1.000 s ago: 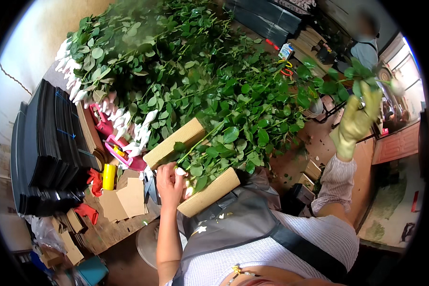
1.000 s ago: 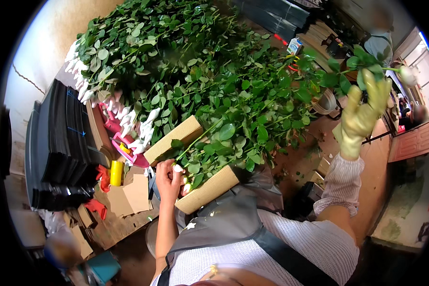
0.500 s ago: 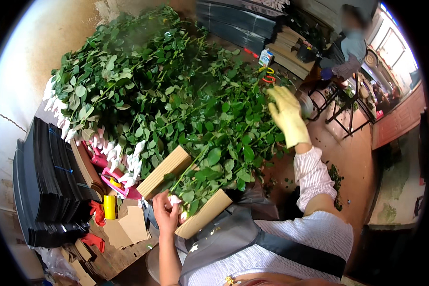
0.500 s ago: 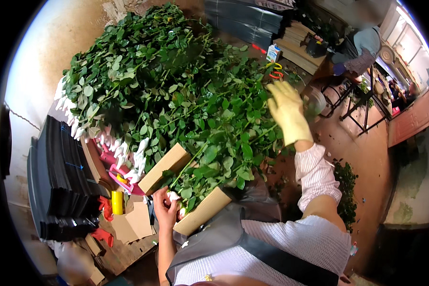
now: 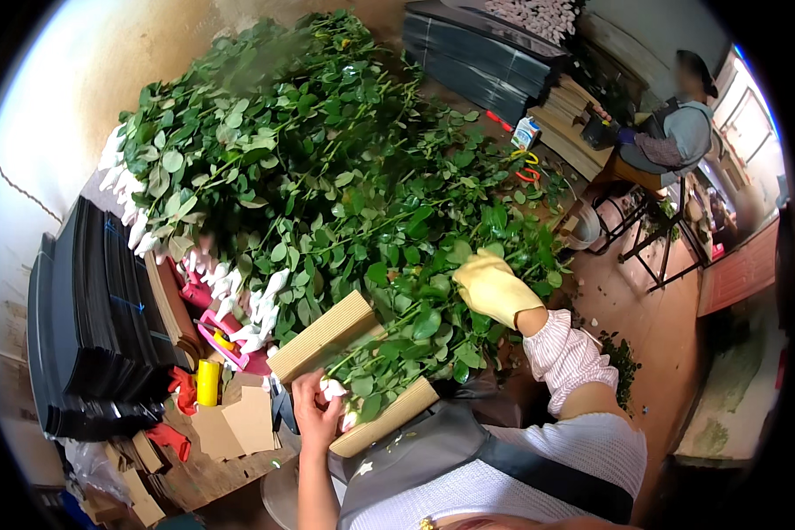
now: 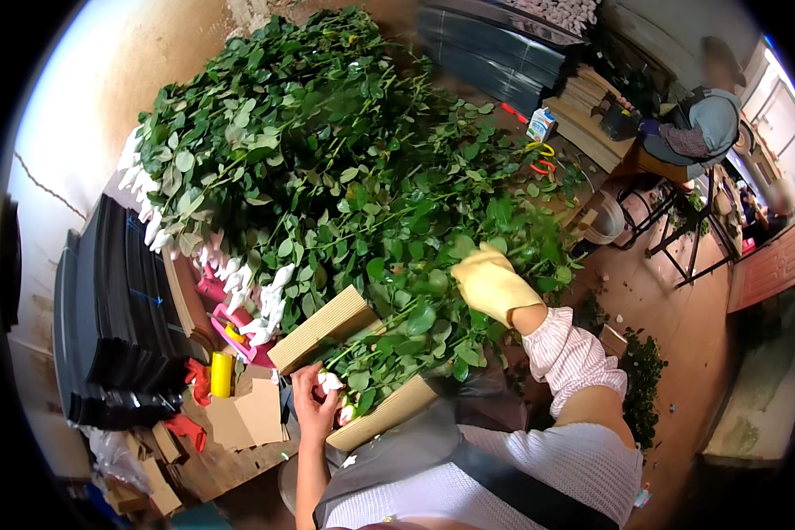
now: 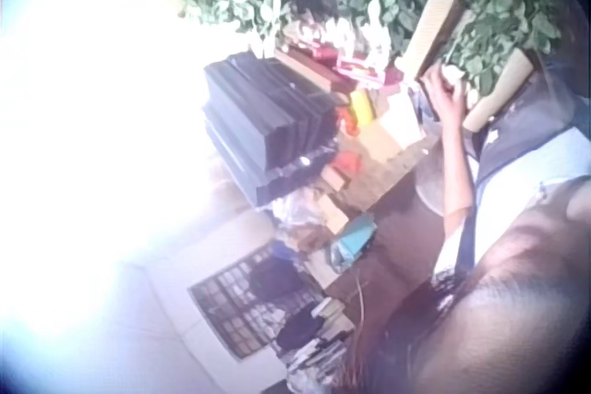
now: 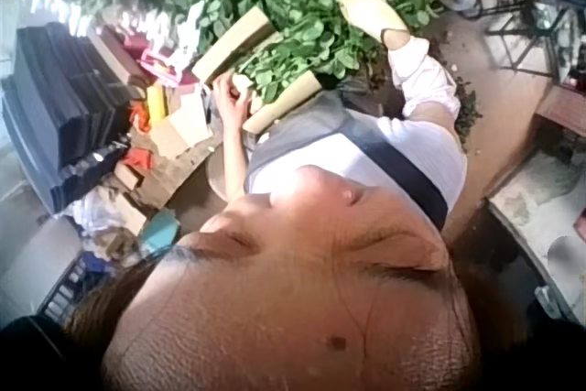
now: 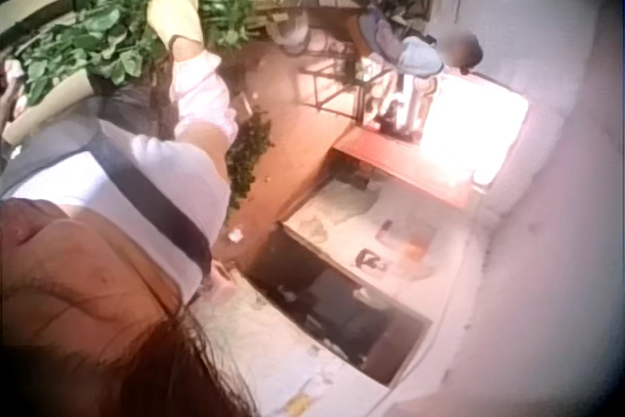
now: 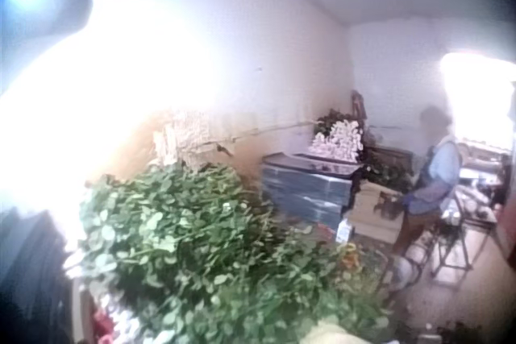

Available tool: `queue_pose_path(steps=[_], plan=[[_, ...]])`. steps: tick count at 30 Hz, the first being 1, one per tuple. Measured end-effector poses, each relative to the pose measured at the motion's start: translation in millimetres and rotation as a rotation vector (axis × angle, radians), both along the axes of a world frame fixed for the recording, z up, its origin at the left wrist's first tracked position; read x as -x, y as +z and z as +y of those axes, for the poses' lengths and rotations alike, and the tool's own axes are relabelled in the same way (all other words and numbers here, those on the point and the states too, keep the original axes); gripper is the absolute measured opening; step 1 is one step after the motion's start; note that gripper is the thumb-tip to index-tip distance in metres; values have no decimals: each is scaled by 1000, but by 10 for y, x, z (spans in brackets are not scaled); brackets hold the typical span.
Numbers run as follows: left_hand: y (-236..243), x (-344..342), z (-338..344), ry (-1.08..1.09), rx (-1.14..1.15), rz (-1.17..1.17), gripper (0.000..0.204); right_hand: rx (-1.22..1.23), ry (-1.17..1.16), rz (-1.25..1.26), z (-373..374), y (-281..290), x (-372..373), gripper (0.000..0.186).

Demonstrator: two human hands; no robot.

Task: The person arranges white tulips and green leafy stems into a cardboard box. They place the flowers and leaves into the box, adjusting their positions to fit them neatly.

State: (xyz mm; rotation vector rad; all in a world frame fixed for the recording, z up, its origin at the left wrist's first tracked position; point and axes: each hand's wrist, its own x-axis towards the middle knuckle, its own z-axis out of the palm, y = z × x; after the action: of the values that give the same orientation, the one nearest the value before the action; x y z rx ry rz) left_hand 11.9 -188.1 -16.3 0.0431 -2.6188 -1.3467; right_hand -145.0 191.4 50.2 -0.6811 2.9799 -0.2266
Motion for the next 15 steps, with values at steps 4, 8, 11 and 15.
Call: queue_pose_path(steps=[4, 8, 11, 15], plan=[[-76, 35, -55, -78, 50, 72, 55, 600, 21, -526, 580, -151, 284, 38], [34, 24, -46, -74, -12, -11, 53, 139, -421, 251, 471, 303, 618, 37], [27, 7, -83, -67, 6, -67, 54, 283, -35, 537, -320, 571, 863, 34], [196, 16, -84, -106, 113, -26, 60, 147, 184, 261, -1216, 68, 1313, 39]])
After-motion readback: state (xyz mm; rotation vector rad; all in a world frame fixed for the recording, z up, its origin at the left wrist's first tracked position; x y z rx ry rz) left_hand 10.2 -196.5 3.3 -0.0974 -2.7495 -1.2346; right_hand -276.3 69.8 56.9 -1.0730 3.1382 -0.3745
